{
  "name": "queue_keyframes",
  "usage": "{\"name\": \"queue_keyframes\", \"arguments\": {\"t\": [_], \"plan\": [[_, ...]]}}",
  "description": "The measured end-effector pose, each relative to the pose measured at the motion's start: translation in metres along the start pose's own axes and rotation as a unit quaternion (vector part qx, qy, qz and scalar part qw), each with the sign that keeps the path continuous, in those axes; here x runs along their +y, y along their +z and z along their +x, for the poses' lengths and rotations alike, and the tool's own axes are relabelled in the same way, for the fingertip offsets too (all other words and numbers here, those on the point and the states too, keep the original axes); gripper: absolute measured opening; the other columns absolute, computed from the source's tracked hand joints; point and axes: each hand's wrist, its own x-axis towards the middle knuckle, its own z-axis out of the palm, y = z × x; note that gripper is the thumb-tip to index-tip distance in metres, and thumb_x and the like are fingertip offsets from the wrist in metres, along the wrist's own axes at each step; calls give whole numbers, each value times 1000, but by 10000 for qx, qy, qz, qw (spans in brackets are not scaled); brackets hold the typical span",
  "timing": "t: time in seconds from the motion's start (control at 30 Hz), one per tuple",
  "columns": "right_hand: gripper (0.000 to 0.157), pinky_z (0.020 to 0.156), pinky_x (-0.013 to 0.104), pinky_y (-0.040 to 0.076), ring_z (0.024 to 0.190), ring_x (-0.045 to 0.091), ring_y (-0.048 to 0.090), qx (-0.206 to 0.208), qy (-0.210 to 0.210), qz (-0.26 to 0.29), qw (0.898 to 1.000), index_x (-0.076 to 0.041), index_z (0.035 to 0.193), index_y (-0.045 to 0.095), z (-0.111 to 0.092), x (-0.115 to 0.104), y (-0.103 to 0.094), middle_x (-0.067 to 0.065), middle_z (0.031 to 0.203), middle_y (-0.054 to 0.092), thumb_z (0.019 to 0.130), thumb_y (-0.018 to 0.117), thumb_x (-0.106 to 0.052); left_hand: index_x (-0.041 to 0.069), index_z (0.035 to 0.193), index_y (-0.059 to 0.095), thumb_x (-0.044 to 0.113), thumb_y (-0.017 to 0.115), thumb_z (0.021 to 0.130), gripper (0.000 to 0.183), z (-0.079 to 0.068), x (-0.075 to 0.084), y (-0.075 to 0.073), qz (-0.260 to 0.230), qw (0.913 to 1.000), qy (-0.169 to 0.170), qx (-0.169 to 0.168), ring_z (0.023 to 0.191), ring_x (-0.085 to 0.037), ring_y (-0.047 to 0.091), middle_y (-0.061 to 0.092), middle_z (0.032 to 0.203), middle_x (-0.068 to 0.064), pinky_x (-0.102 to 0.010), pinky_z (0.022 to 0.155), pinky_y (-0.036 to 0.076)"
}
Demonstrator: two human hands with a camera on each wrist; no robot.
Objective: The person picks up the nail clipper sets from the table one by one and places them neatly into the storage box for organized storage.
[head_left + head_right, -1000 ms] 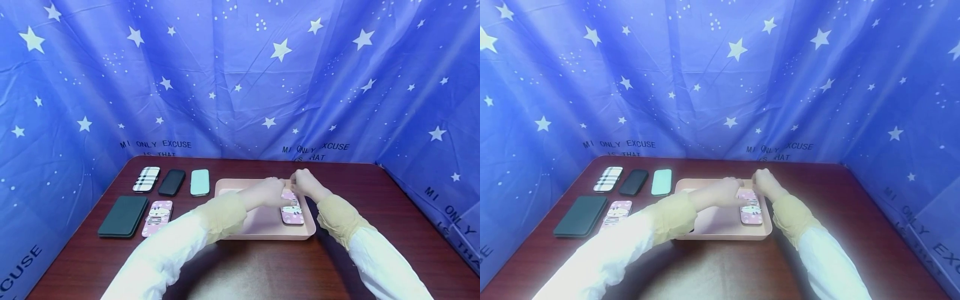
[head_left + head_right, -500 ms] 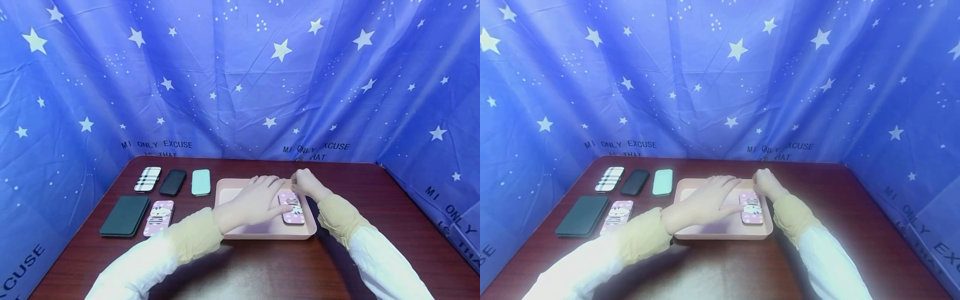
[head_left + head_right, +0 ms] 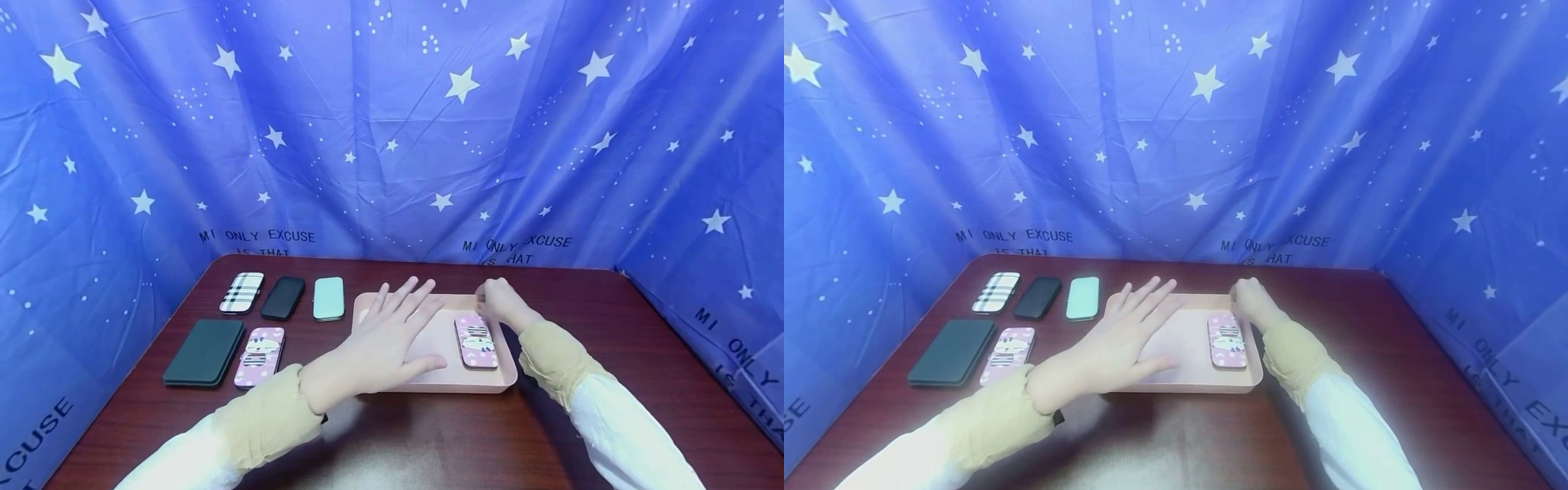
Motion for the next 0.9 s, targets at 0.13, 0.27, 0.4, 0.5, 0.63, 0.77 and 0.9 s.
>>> {"name": "queue_keyframes", "arguments": {"t": [0.13, 0.27, 0.4, 0.5, 0.63, 0.77, 0.9], "plan": [[12, 55, 32, 43, 57, 17, 47, 20, 49, 1, 10000, -6, 61, 62, 0, 2, 2, 1, 60, 59, 71, 60, 1, 19, 151, 23, 66, 41, 89, 80, -14, -7, 1, 121, 9999, -41, 103, 146, -23, 4, 10, 159, -2, -57, 113, 11], [9, 58, 36, 47, 59, 18, 50, 39, 37, 7, 10000, -4, 65, 64, 2, 4, 4, 4, 65, 63, 72, 61, 0, 16, 150, 26, 64, 42, 90, 78, -30, -15, 3, 133, 9996, -168, 167, 146, -24, 4, 11, 159, -4, -56, 114, 9], [8, 59, 37, 48, 60, 18, 52, 19, 80, 5, 10000, -4, 66, 65, 2, 6, 5, 5, 66, 64, 73, 61, 0, 16, 149, 28, 62, 44, 90, 77, -44, -21, 4, 31, 9992, -301, 266, 145, -27, 8, 14, 158, -7, -58, 114, 9], [9, 58, 36, 48, 58, 17, 51, 20, 67, -5, 10000, -4, 66, 65, 2, 6, 4, 4, 65, 64, 72, 61, 0, 17, 149, 27, 61, 45, 90, 76, -53, -26, 6, -6, 9987, -447, 258, 146, -26, 7, 13, 158, -7, -58, 114, 8], [8, 57, 36, 48, 58, 17, 52, 21, 56, 11, 10000, -4, 67, 65, 2, 4, 4, 4, 64, 63, 73, 61, 1, 17, 149, 29, 58, 51, 89, 76, -62, -33, 8, -90, 9976, -651, 239, 146, -26, 3, 13, 158, -7, -59, 113, 6], [10, 54, 32, 46, 57, 16, 50, -6, 106, 55, 9999, -4, 65, 63, 2, 3, 3, 2, 61, 60, 73, 61, 1, 16, 148, 31, 55, 56, 88, 76, -70, -43, 7, -225, 9950, -930, 287, 145, -29, 5, 15, 158, -8, -61, 112, 6], [12, 53, 31, 43, 56, 16, 48, -4, 73, 40, 10000, -5, 62, 62, 2, 3, 3, 1, 59, 58, 72, 61, 2, 17, 148, 31, 56, 53, 89, 75, -79, -58, 6, -266, 9897, -1383, 245, 145, -30, 6, 15, 158, -8, -60, 113, 4]]}}
